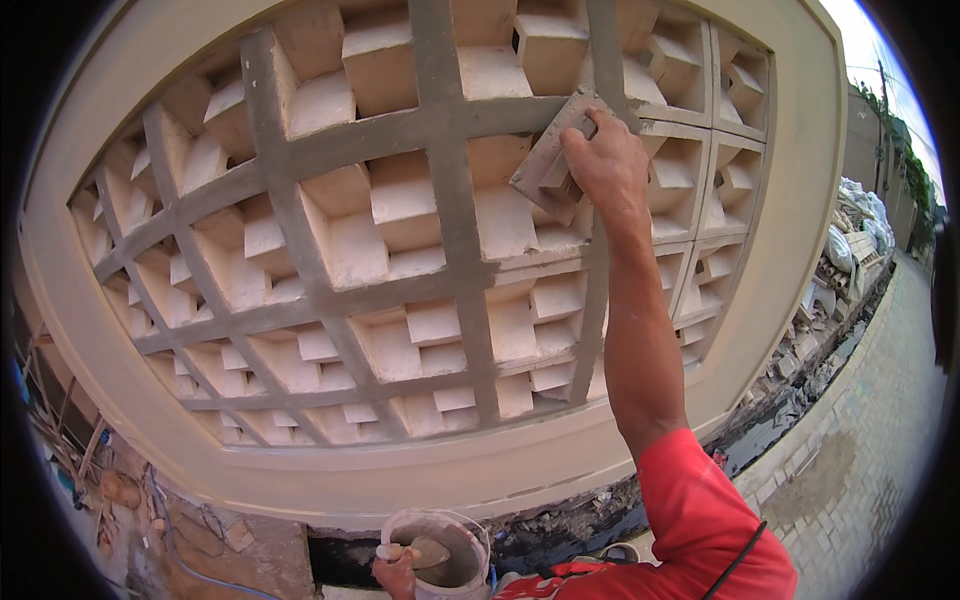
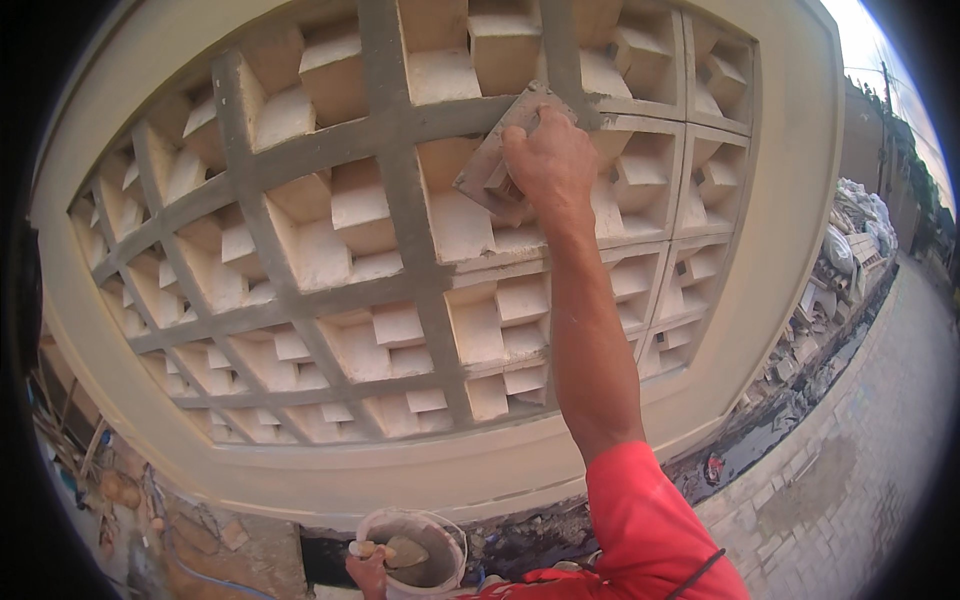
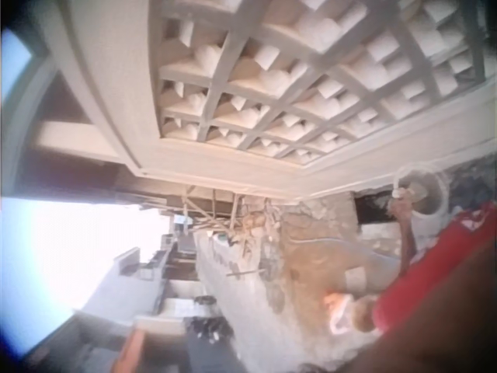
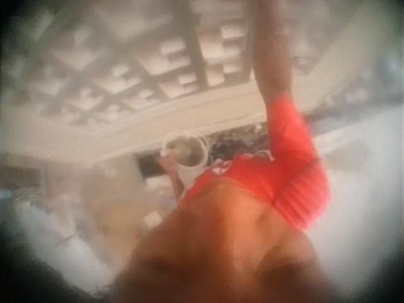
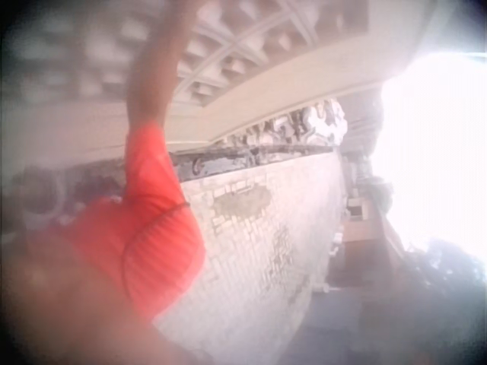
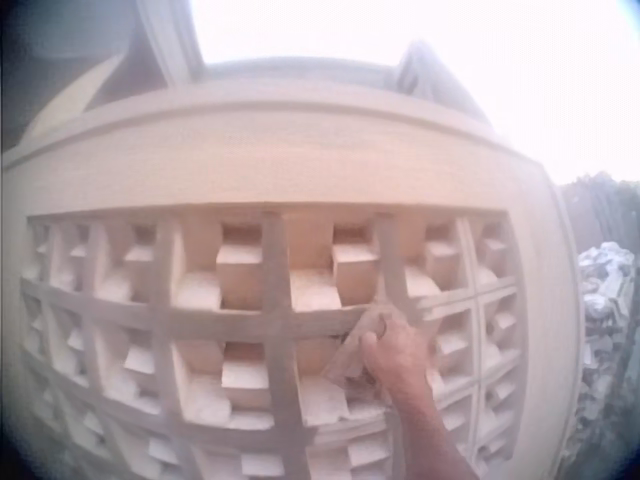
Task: The person applies plaster to a decorative ceiling grid using a trowel and a bucket. They repeatedly scoop plaster and smooth it into the recessed sections of the ceiling pattern.
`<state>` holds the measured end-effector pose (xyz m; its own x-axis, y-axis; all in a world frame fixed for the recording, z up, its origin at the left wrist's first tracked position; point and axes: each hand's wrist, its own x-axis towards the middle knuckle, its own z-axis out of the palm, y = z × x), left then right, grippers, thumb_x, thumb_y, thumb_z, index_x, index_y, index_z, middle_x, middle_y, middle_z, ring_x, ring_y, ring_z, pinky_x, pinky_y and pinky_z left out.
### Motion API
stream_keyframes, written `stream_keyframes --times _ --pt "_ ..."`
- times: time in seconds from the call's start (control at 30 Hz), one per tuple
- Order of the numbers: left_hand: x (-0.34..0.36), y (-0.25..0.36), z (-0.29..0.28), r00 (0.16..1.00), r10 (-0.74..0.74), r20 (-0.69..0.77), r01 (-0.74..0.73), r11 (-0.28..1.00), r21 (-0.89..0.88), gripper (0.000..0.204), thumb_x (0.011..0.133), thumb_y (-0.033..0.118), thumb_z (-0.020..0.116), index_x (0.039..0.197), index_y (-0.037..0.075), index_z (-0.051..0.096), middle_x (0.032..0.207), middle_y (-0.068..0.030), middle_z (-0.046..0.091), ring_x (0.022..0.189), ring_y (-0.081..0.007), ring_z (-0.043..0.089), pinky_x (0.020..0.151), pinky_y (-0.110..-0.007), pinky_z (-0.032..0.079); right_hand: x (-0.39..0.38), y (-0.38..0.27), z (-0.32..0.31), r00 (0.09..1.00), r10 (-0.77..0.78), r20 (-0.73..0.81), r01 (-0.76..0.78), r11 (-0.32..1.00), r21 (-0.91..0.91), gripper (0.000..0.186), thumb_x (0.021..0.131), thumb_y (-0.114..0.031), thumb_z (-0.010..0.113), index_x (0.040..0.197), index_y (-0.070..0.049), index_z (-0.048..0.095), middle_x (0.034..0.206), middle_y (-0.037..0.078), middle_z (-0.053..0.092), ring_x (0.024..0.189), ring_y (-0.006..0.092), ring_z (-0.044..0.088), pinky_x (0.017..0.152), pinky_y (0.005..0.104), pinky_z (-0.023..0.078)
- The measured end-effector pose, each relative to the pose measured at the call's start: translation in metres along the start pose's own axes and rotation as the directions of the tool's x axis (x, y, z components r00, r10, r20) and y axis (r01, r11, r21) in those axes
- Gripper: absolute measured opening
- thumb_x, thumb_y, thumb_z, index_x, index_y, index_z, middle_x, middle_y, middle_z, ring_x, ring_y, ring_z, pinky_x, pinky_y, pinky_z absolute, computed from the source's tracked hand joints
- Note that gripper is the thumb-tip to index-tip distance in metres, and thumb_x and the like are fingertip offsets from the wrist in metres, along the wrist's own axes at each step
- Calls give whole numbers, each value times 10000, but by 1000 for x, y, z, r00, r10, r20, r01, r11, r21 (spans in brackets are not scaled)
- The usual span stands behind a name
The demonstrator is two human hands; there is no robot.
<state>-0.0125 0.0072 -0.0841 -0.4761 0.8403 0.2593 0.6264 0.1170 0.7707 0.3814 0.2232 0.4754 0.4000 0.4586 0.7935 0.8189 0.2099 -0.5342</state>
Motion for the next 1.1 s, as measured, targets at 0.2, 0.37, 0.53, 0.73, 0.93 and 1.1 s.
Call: stream_keyframes --times 0.2,0.37,0.53,0.73,0.93,1.1 --pt "2 53 -11 951 -309 21 293 879 -376 275 663 16 788 875 -69 634 798 -102 666 679 -184 623 669 -338 519 -54 -84 53 954 -79 291 70 997 39 482 767 -270 567 1165 -1 609 948 242 680 950 405 646 903 470 485" --pt "0 34 -19 960 -280 1 258 885 -388 268 676 2 782 890 -72 639 816 -111 670 694 -184 627 680 -333 520 -57 -49 8 981 -184 59 178 979 101 543 753 -278 571 1237 -35 612 1028 226 681 999 387 642 927 442 473" --pt "1 46 -30 951 -310 -20 275 869 -411 260 683 -6 777 893 -75 640 811 -102 666 698 -171 624 677 -331 521 2 -7 3 999 26 -33 -27 999 -46 555 770 -303 564 1257 -41 609 1144 219 654 1089 368 615 976 413 455" --pt "8 -6 -9 972 -235 -3 213 889 -405 253 677 -8 776 881 -75 642 800 -98 664 696 -167 623 674 -330 523 -45 -82 37 964 -43 262 37 999 28 529 770 -274 562 1241 -37 612 1111 233 656 1051 402 613 967 434 454" --pt "10 28 -24 961 -277 10 264 902 -341 278 662 17 790 883 -72 647 794 -103 667 691 -176 633 675 -331 524 -22 -16 -2 999 -40 -26 41 998 47 509 775 -301 568 1213 -49 628 1037 219 685 988 401 645 906 455 489" --pt "13 42 -27 958 -287 -16 273 925 -266 283 658 20 796 886 -68 652 796 -102 670 690 -191 636 680 -336 522 5 0 15 995 -27 -96 21 997 -69 545 777 -305 576 1238 -17 612 1050 211 687 994 391 650 912 445 494"
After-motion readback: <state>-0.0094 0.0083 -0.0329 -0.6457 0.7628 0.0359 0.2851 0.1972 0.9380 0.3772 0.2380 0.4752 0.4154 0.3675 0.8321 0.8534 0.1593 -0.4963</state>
